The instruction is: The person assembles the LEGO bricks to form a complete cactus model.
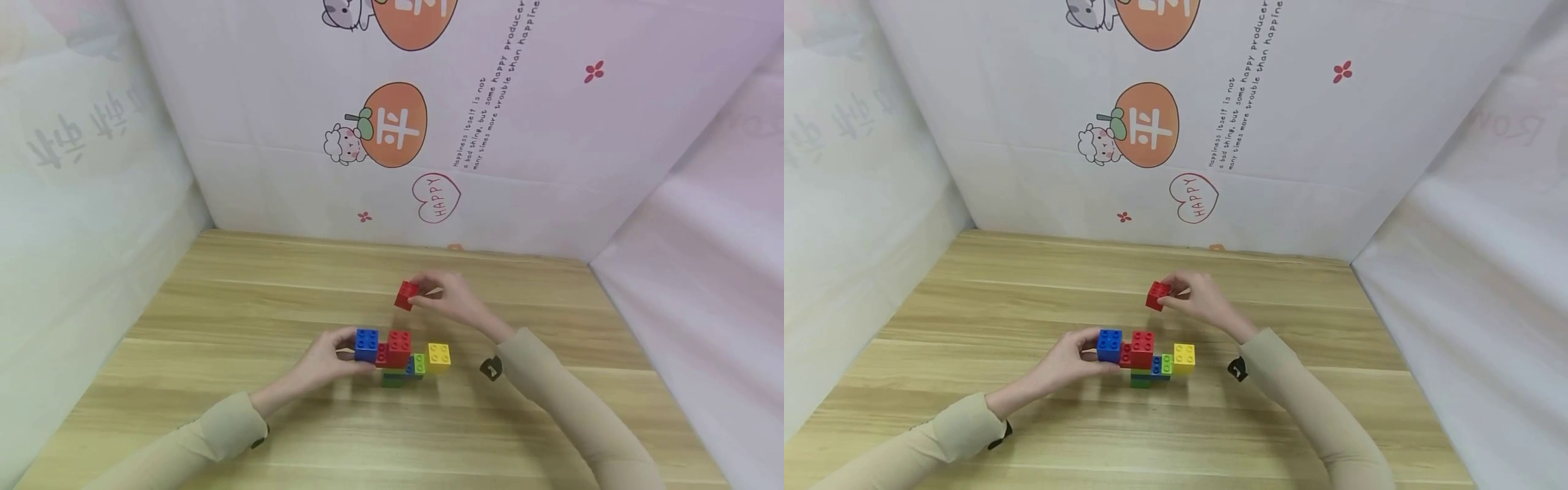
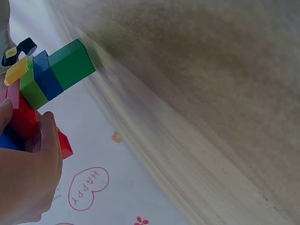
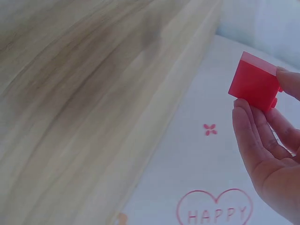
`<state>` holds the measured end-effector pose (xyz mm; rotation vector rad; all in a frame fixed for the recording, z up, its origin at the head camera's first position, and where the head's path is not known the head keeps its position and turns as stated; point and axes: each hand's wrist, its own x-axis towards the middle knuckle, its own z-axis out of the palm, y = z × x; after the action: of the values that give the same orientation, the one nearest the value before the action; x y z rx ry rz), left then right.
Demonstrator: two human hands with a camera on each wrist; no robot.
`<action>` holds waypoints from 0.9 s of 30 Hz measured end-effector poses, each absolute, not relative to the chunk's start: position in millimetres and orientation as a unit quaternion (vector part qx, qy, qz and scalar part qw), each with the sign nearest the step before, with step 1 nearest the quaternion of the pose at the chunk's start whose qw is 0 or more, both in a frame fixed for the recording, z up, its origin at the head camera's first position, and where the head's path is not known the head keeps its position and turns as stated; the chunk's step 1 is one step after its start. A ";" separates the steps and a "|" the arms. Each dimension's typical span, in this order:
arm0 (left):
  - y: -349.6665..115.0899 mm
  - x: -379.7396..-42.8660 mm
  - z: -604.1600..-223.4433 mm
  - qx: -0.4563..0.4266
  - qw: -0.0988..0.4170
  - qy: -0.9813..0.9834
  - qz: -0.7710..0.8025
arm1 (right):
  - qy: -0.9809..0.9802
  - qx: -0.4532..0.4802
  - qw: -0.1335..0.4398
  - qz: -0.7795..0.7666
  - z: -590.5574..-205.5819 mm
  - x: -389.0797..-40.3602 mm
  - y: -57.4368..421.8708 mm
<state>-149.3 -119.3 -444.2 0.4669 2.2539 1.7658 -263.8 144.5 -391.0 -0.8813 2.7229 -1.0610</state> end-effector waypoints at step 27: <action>-119.8 -148.3 -444.2 0.169 0.107 0.770 0.606 | 0.855 -0.380 0.005 -0.352 -335.9 -204.1 145.7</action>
<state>-148.3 -119.8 -444.2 0.4962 2.2682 1.7834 -204.1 145.7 -335.9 -1.1900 2.6783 -1.1022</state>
